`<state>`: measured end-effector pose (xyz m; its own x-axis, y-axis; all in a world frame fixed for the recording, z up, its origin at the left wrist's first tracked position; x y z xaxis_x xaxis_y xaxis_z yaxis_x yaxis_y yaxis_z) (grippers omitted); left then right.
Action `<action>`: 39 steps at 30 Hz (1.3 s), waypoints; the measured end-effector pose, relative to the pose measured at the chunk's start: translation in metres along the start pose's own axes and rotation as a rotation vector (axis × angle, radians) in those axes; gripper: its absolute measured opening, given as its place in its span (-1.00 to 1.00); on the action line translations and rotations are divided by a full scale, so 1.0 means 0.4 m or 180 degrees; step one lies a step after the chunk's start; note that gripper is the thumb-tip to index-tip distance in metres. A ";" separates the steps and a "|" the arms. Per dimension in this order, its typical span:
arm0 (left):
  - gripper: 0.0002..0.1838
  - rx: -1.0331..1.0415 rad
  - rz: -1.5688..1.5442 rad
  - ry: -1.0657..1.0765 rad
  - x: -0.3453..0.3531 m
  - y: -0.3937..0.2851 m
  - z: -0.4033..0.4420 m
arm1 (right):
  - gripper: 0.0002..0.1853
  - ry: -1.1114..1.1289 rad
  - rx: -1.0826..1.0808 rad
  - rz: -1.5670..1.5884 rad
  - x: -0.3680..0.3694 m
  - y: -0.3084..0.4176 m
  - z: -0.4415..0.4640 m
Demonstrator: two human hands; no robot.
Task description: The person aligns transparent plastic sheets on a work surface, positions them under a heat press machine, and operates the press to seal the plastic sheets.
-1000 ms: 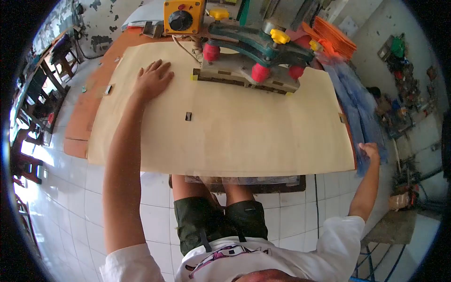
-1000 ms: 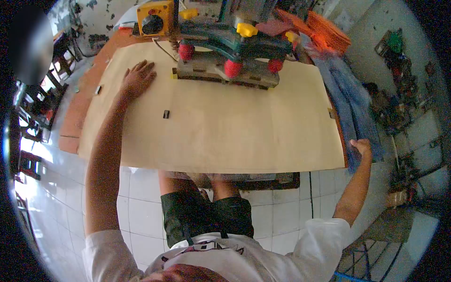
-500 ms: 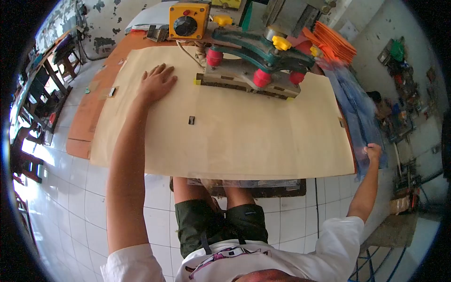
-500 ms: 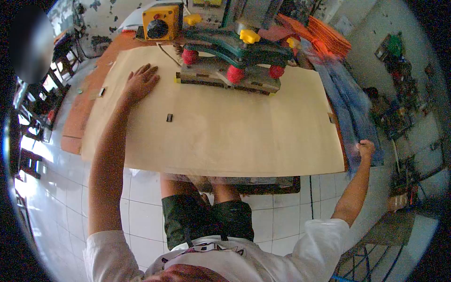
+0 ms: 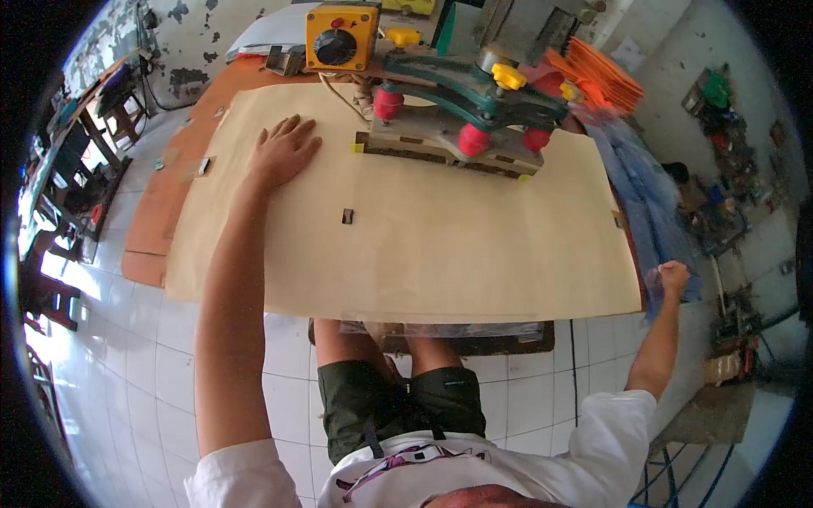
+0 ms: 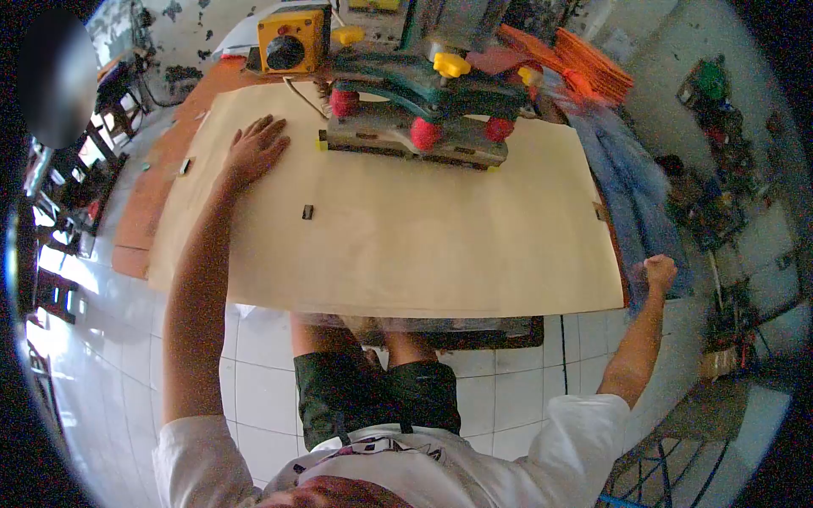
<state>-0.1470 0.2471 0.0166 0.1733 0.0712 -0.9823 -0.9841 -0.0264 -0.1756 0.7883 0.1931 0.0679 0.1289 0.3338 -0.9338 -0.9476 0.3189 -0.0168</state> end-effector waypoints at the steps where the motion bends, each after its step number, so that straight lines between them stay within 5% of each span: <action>1: -0.40 0.0033 -0.0035 -0.0017 0.001 0.000 -0.002 | -0.80 0.0007 -0.0010 0.0002 -0.006 -0.001 0.004; 7: -0.38 -0.0003 -0.0078 -0.0005 -0.003 -0.003 -0.005 | -0.88 0.0016 -0.0239 0.0080 -0.038 0.015 0.001; 12: -0.40 0.0019 0.0027 -0.0044 0.016 0.008 0.009 | -0.87 0.0314 0.0547 -0.0161 -0.027 0.009 -0.009; 16: -0.39 -0.0009 -0.0037 -0.0018 0.008 0.001 0.002 | -0.89 0.0072 0.0353 -0.0417 -0.049 0.066 -0.046; 27: -0.39 0.0022 -0.0084 -0.0103 0.004 0.002 0.002 | -0.74 0.0237 0.1134 -0.0312 -0.022 0.043 -0.065; 37: -0.39 -0.0085 -0.0076 -0.0100 0.011 0.004 0.004 | -0.66 -0.0052 0.0365 -0.0692 -0.124 0.054 0.017; 39: -0.39 -0.0066 -0.0132 -0.0072 0.005 0.001 -0.002 | -0.71 0.0496 0.0755 0.0904 -0.129 0.035 0.046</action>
<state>-0.1471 0.2464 0.0146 0.2129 0.0953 -0.9724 -0.9750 -0.0436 -0.2177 0.7738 0.1966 0.1224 -0.1915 0.3055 -0.9327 -0.8430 0.4355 0.3157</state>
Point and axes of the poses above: each hand's wrist, its own z-axis towards the middle knuckle, its own x-axis out of the palm, y = z × x, the point moved 6 cm from there along z, towards the middle knuckle, and after that the axes turned 12 degrees about y, right-handed, at the moved point
